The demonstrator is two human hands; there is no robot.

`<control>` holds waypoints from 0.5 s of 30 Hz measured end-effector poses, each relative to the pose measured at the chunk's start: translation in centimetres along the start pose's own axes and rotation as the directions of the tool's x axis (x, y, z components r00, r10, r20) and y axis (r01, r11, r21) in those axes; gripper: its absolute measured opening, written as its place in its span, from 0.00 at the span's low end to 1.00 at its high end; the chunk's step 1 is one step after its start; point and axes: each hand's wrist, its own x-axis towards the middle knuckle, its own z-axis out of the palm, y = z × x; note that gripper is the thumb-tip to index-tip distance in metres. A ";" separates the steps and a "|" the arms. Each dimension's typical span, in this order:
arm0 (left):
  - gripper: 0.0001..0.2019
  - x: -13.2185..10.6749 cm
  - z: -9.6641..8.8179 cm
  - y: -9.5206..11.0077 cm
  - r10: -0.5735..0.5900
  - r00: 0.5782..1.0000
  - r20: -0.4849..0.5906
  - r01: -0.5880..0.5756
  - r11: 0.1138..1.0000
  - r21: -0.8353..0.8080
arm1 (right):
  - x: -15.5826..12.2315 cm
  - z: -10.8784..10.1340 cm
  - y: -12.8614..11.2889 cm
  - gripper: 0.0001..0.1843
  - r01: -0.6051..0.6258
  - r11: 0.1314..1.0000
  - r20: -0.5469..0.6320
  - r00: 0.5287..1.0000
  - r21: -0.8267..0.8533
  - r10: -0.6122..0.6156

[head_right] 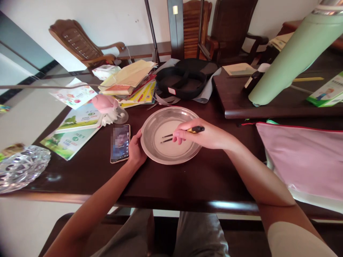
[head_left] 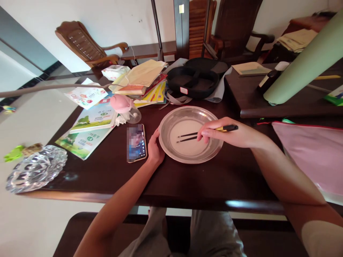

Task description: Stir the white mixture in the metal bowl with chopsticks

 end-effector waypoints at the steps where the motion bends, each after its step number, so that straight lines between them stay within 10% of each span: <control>1: 0.22 0.0 0.0 0.0 -0.002 1.000 -0.004 0.002 1.000 -0.002 | 0.3 0.0 0.3 0.33 0.001 1.000 -0.047 0.999 -0.014 -0.002; 8: 0.19 -0.1 0.3 0.1 -0.007 1.000 0.015 0.007 1.000 -0.023 | -1.1 -2.4 0.2 0.37 -0.092 0.988 -0.240 0.969 -0.126 0.060; 15: 0.21 0.0 0.1 0.0 -0.002 1.000 -0.006 0.002 1.000 -0.005 | -3.6 -4.1 -1.7 0.35 -0.125 0.981 -0.031 0.992 -0.149 0.122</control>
